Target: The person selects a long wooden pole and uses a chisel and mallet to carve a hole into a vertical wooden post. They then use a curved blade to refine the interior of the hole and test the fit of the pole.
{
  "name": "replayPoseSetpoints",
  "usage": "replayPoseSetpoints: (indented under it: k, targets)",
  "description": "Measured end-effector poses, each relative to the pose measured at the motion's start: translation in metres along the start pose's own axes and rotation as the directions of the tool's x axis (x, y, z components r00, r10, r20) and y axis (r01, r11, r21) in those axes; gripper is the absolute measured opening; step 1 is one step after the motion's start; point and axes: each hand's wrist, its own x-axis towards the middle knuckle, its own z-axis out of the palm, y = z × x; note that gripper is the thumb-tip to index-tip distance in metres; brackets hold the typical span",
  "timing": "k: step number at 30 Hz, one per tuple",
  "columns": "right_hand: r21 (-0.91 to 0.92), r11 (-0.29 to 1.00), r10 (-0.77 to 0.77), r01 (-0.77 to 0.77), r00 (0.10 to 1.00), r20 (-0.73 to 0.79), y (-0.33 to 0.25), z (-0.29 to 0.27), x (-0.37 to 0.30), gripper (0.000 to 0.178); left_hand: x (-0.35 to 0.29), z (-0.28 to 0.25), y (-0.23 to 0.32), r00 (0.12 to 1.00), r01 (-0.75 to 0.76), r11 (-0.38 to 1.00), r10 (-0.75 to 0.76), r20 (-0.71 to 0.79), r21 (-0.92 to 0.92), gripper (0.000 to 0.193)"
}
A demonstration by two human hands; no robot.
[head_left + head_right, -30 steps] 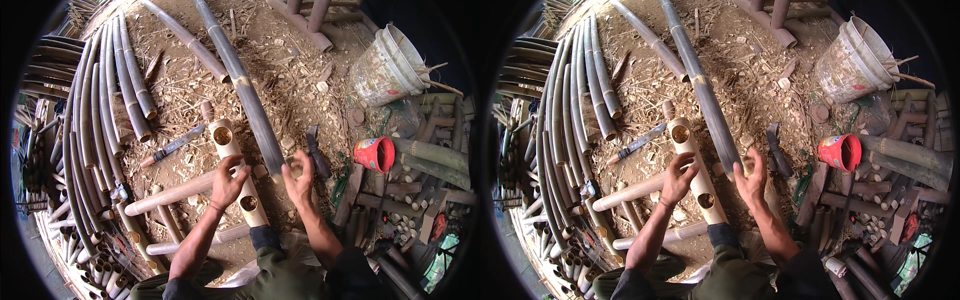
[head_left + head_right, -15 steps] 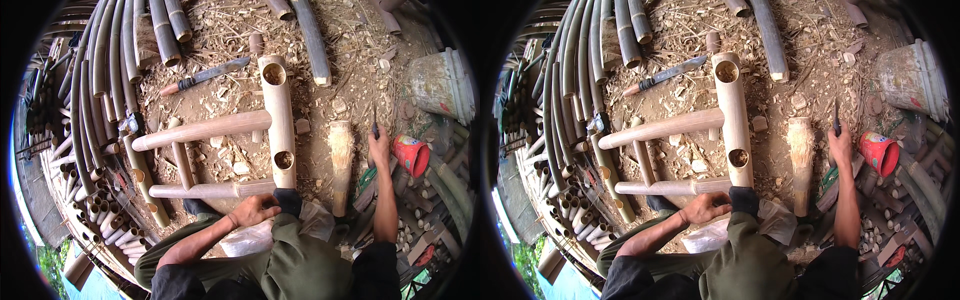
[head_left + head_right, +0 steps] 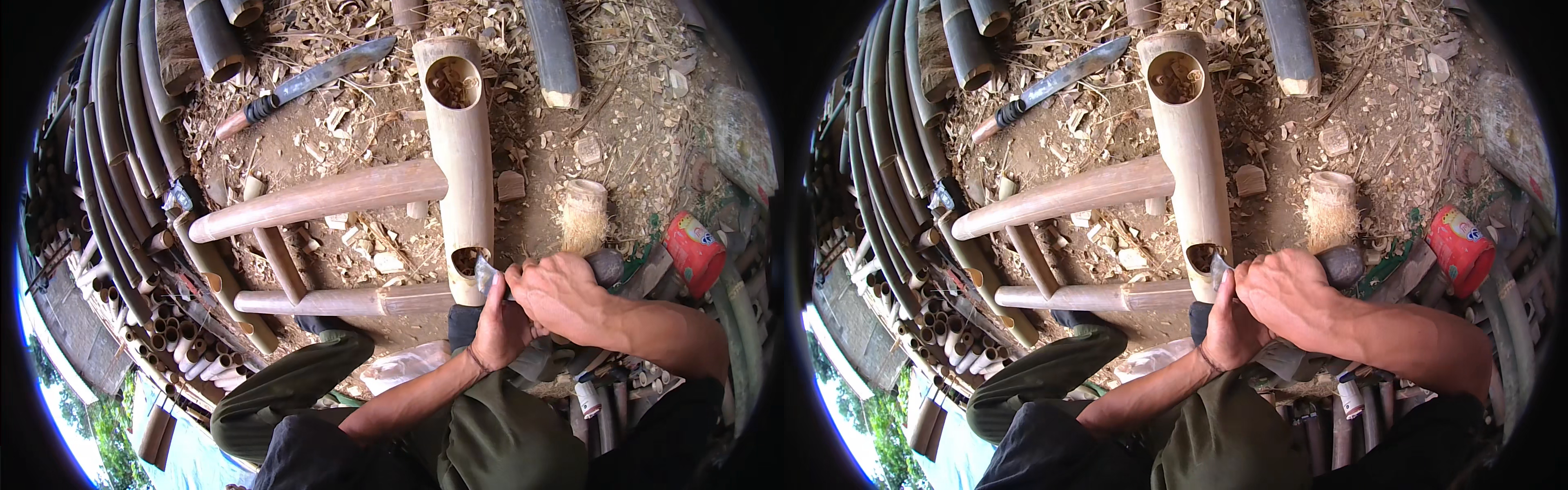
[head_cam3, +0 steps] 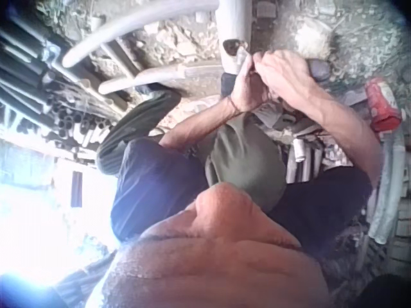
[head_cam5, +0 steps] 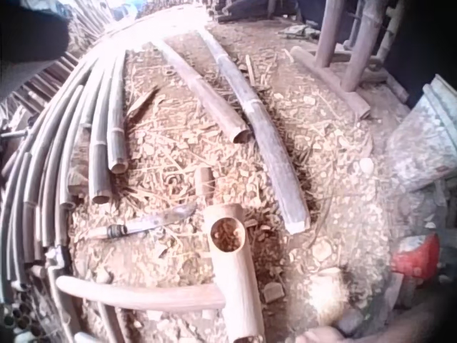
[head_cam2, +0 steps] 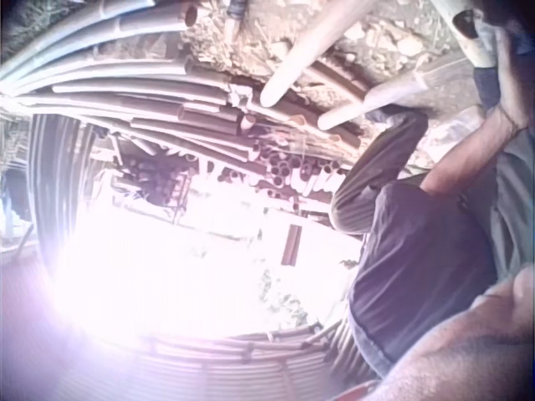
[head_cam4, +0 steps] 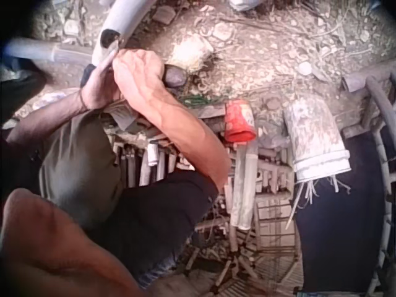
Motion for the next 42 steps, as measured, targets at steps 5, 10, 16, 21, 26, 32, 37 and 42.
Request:
replayPoseSetpoints:
  k: [5, 10, 16, 21, 26, 32, 37, 42]
  targets:
    - [0.295, 0.955, -0.109, 0.039, 0.968, 0.225, 0.041, -0.003, 0.037, 0.011, 0.019, -0.021, 0.013, 0.998, -0.042, 0.994, 0.038, -0.042, -0.097, 0.037]
    - [0.482, 0.861, 0.003, -0.160, 0.951, 0.308, 0.041, 0.018, 0.038, 0.023, 0.017, -0.015, 0.024, 0.874, -0.026, 0.979, 0.120, -0.471, 0.201, 0.041]
    - [0.866, 0.463, 0.245, -0.191, 0.966, 0.082, -0.002, 0.087, 0.018, 0.028, 0.001, -0.026, 0.048, 0.845, 0.261, 0.485, 0.304, -0.441, 0.834, 0.050]
    - [0.967, 0.252, 0.480, -0.040, 0.873, -0.089, -0.052, 0.141, 0.025, 0.032, -0.010, -0.027, 0.068, 0.937, 0.249, -0.202, 0.296, -0.184, 0.947, 0.031]
    - [0.984, 0.146, 0.591, 0.098, 0.790, -0.166, -0.086, 0.149, 0.034, 0.038, -0.017, -0.047, 0.078, 0.944, -0.035, -0.807, 0.167, 0.284, 0.590, 0.012]
    - [0.899, 0.418, 0.342, 0.131, 0.894, -0.290, -0.056, 0.127, 0.006, 0.053, -0.021, -0.040, 0.063, 0.938, 0.094, -0.055, 0.340, -0.070, 0.994, 0.030]
    - [0.249, 0.957, 0.164, -0.146, 0.985, -0.056, -0.019, 0.051, -0.021, 0.040, 0.003, -0.052, 0.014, 0.997, -0.045, 0.934, 0.066, -0.049, 0.353, 0.046]
    - [0.263, 0.965, -0.007, -0.012, 0.998, 0.070, -0.002, 0.045, -0.004, 0.040, -0.002, -0.046, 0.009, 0.987, 0.029, 0.996, -0.016, -0.157, 0.082, 0.047]
